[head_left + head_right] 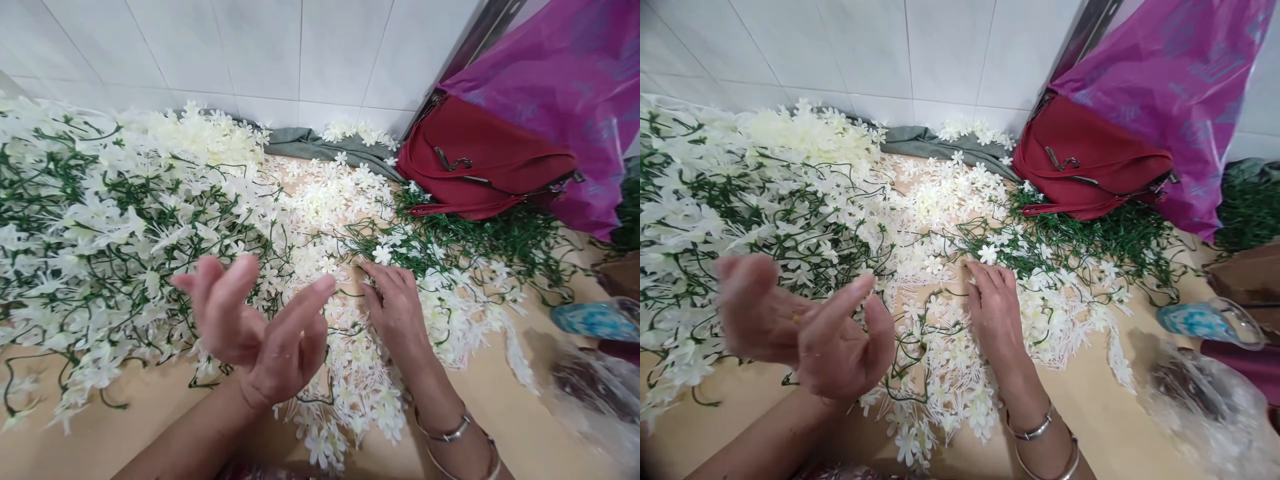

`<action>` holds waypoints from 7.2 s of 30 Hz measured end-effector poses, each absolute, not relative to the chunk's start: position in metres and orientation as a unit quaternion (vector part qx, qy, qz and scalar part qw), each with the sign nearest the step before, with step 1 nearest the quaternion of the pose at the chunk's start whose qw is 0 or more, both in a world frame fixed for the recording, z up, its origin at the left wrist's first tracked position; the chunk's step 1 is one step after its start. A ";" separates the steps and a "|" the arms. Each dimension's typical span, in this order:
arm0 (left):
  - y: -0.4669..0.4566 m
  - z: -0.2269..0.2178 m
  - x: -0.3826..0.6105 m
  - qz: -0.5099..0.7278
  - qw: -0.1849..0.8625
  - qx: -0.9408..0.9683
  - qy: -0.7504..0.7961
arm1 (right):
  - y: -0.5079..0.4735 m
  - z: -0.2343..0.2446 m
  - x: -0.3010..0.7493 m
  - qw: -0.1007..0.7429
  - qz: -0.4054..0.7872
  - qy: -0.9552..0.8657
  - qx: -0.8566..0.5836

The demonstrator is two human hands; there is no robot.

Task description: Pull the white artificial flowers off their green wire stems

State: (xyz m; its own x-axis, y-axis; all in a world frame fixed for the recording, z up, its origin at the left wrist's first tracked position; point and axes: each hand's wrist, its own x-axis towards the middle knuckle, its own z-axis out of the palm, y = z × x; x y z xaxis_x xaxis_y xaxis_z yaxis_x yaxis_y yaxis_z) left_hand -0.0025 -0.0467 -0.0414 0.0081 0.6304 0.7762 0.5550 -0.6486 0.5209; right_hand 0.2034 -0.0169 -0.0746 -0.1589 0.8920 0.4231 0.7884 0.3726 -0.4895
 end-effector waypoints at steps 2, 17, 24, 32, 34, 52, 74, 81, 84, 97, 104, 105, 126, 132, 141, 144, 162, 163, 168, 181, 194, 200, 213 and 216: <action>-0.049 -0.040 0.005 0.577 -0.016 0.719 0.387 | -0.017 -0.076 0.204 0.321 0.064 -0.767 -0.552; -0.039 -0.059 0.018 0.492 0.232 0.721 0.428 | -0.034 -0.056 0.200 0.501 0.412 -0.543 -0.534; -0.038 -0.056 0.021 0.509 0.283 0.710 0.395 | -0.041 -0.054 0.186 0.501 0.444 -0.560 -0.489; -0.039 -0.064 0.018 0.542 0.315 0.617 0.476 | -0.032 -0.050 0.203 0.562 0.364 -0.499 -0.550; -0.039 -0.064 0.017 0.539 0.323 0.608 0.486 | -0.029 -0.052 0.206 0.567 0.369 -0.484 -0.555; -0.036 -0.058 0.020 0.516 0.324 0.669 0.427 | -0.038 -0.061 0.189 0.503 0.552 -0.468 -0.472; -0.037 -0.062 0.020 0.492 0.504 0.523 0.479 | -0.044 -0.050 0.181 0.461 0.485 -0.526 -0.525; -0.038 -0.060 0.020 0.483 0.541 0.498 0.475 | -0.044 -0.048 0.179 0.455 0.521 -0.502 -0.519; -0.037 -0.062 0.019 0.486 0.541 0.517 0.451 | -0.040 -0.051 0.185 0.485 0.501 -0.485 -0.529; -0.034 -0.064 0.018 0.483 0.535 0.515 0.465 | -0.043 -0.045 0.181 0.506 0.393 -0.525 -0.560; -0.033 -0.065 0.020 0.497 0.569 0.465 0.462 | -0.045 -0.050 0.182 0.506 0.217 -0.648 -0.526; -0.033 -0.066 0.020 0.502 0.572 0.460 0.457 | -0.045 -0.050 0.181 0.494 0.206 -0.663 -0.523; -0.033 -0.062 0.021 0.584 0.574 0.383 0.426 | -0.028 -0.057 0.209 0.526 0.087 -0.585 -0.612; -0.030 -0.067 0.022 0.601 0.582 0.356 0.417 | -0.031 -0.056 0.211 0.406 0.115 -0.689 -0.589; -0.035 -0.066 0.020 0.584 0.526 0.432 0.442 | -0.031 -0.070 0.218 0.248 0.058 -0.781 -0.571; -0.036 -0.066 0.022 0.577 0.524 0.432 0.454 | -0.031 -0.066 0.217 0.285 0.030 -0.760 -0.584; -0.038 -0.070 0.024 0.581 0.472 0.447 0.490 | -0.049 -0.049 0.177 0.490 0.328 -0.606 -0.533; -0.039 -0.071 0.024 0.570 0.460 0.462 0.500 | -0.050 -0.048 0.175 0.497 0.327 -0.606 -0.528; -0.042 -0.068 0.025 0.534 0.455 0.510 0.497 | -0.052 -0.052 0.171 0.504 0.342 -0.577 -0.545; -0.044 -0.061 0.020 0.474 0.339 0.680 0.445 | -0.053 -0.055 0.169 0.509 0.372 -0.518 -0.578; -0.037 -0.052 0.010 0.440 0.243 0.755 0.421 | -0.044 -0.050 0.182 0.564 0.293 -0.532 -0.559; -0.032 -0.055 0.001 0.276 0.175 0.862 0.388 | -0.037 -0.052 0.191 0.587 0.375 -0.466 -0.545; -0.030 -0.055 0.003 0.368 0.191 0.814 0.406 | -0.036 -0.059 0.200 0.557 0.423 -0.456 -0.550; -0.031 -0.053 0.004 0.442 0.204 0.780 0.393 | -0.037 -0.058 0.200 0.542 0.454 -0.458 -0.540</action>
State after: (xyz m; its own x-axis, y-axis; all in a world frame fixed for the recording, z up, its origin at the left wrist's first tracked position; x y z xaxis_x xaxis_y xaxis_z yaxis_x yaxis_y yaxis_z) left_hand 0.0035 -0.0311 -0.0526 0.3014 0.7932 0.5291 0.4333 -0.6082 0.6650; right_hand 0.2001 -0.0365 -0.0580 0.1697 0.9855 0.0058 0.0025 0.0055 -1.0000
